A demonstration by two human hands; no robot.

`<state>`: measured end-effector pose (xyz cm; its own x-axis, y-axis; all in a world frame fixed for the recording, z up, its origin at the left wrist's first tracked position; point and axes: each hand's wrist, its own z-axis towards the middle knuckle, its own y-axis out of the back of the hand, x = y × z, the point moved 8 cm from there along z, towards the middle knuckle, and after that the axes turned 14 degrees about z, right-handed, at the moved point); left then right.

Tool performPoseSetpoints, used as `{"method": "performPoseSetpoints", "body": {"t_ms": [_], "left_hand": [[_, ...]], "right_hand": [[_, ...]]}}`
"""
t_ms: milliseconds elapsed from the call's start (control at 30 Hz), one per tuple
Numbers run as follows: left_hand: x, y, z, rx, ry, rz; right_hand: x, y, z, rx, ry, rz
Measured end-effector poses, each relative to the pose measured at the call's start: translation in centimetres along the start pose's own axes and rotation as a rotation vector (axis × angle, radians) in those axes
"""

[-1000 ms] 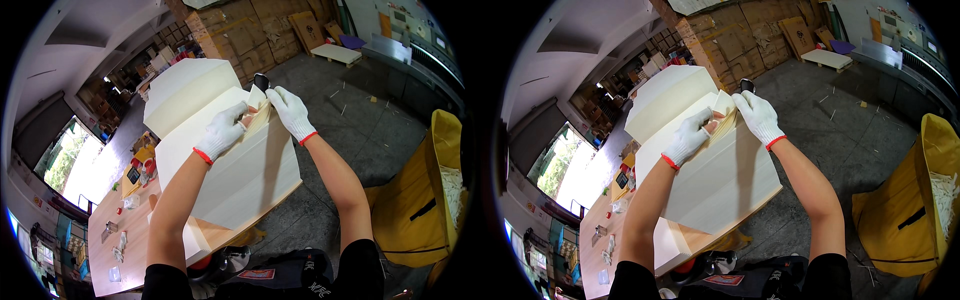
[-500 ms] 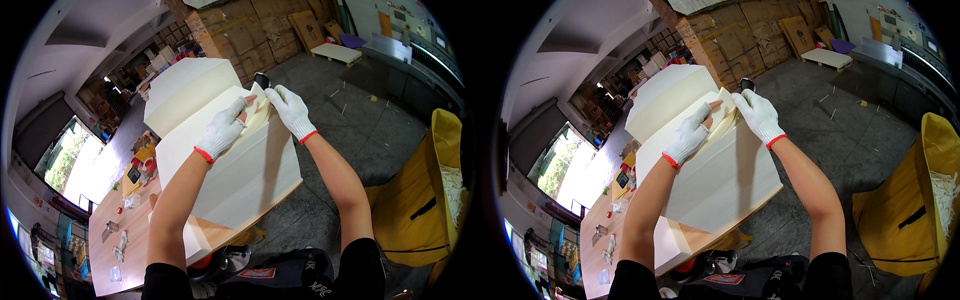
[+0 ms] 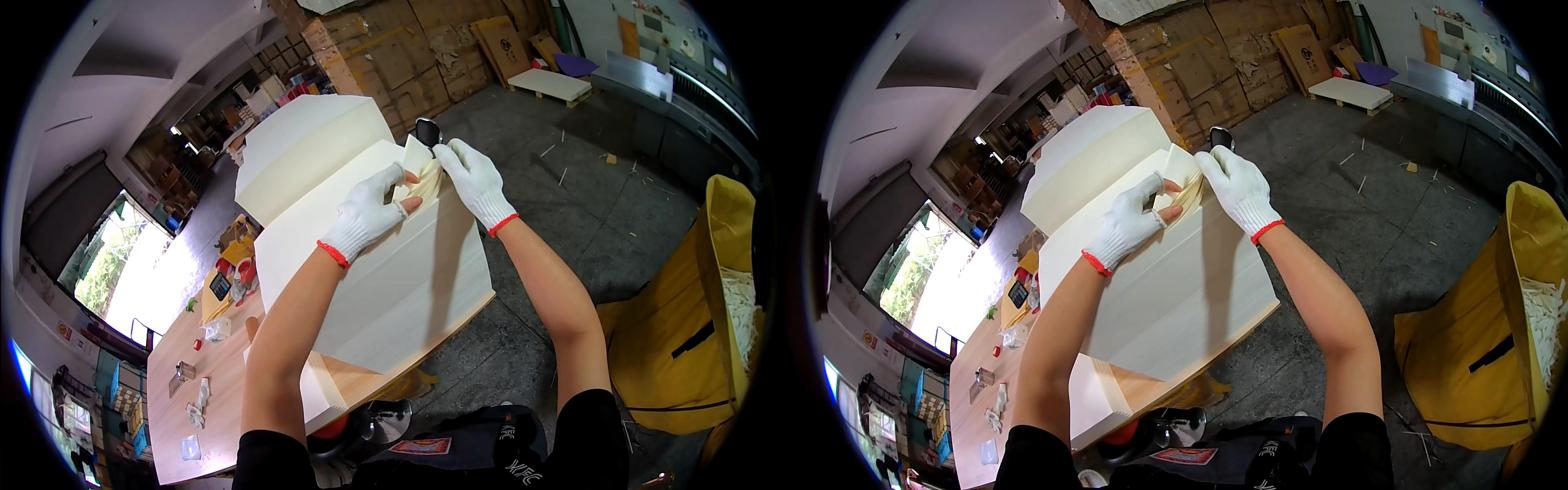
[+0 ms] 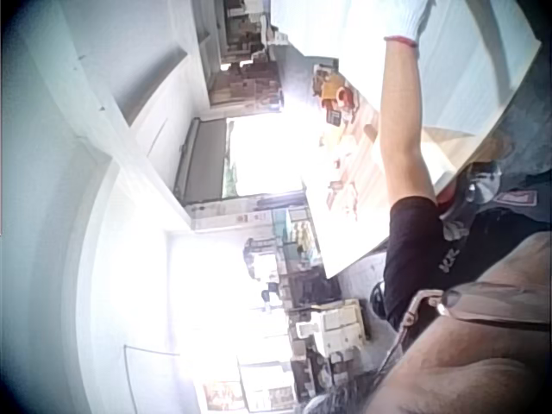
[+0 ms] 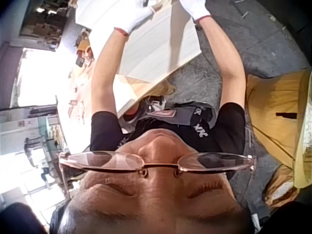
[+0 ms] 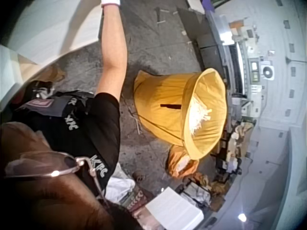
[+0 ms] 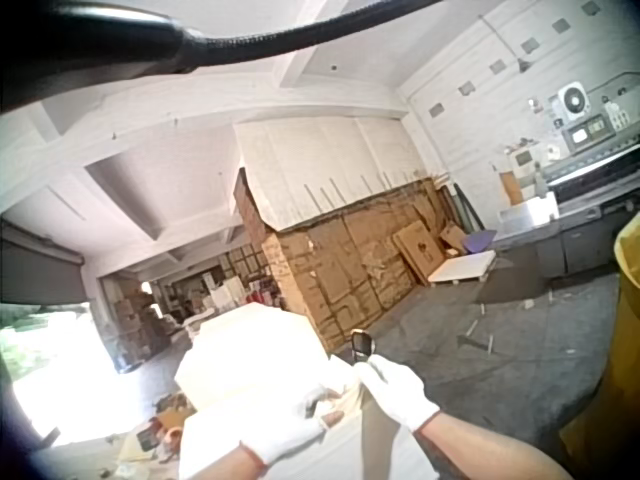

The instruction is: The person assembles white paper boxes by hand. They fold the flaps of the flat-packed boxes into shape, align the edges, and secure the structure. The person handles the boxes one at a time, repeatedly folding and adjusting the sides to form a finished container.

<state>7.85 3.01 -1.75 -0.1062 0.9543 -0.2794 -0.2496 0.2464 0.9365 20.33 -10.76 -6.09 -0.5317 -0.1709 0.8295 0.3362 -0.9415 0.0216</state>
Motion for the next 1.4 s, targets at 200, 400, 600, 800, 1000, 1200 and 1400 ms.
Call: {"method": "performPoseSetpoints", "body": {"t_ms": [200,400,600,800,1000,1200,1400], "left_hand": [[-0.7,-0.1,-0.4,0.036,0.003,-0.095],[-1.0,0.5,-0.2,-0.129,-0.168,-0.083],[-0.9,-0.1,-0.1,-0.04,-0.103,0.159],[-1.5,0.6,-0.6,-0.063,-0.072,-0.074],[-1.3,-0.2,-0.3,0.078,0.032,-0.063],[-1.0,-0.2,-0.1,-0.031,-0.075,0.069],[-1.8,0.4,-0.8,-0.006,0.005,-0.075]], "right_hand": [[-0.1,0.2,-0.1,-0.007,-0.018,0.014],[0.3,0.1,-0.2,0.016,-0.052,-0.02],[0.0,0.0,-0.2,0.008,-0.038,-0.017],[0.1,0.1,-0.4,0.022,-0.061,0.029],[-0.5,0.3,-0.2,-0.003,-0.06,-0.023],[0.1,0.2,-0.6,-0.02,-0.073,0.017],[-0.1,0.3,-0.4,0.0,-0.078,0.047]]}}
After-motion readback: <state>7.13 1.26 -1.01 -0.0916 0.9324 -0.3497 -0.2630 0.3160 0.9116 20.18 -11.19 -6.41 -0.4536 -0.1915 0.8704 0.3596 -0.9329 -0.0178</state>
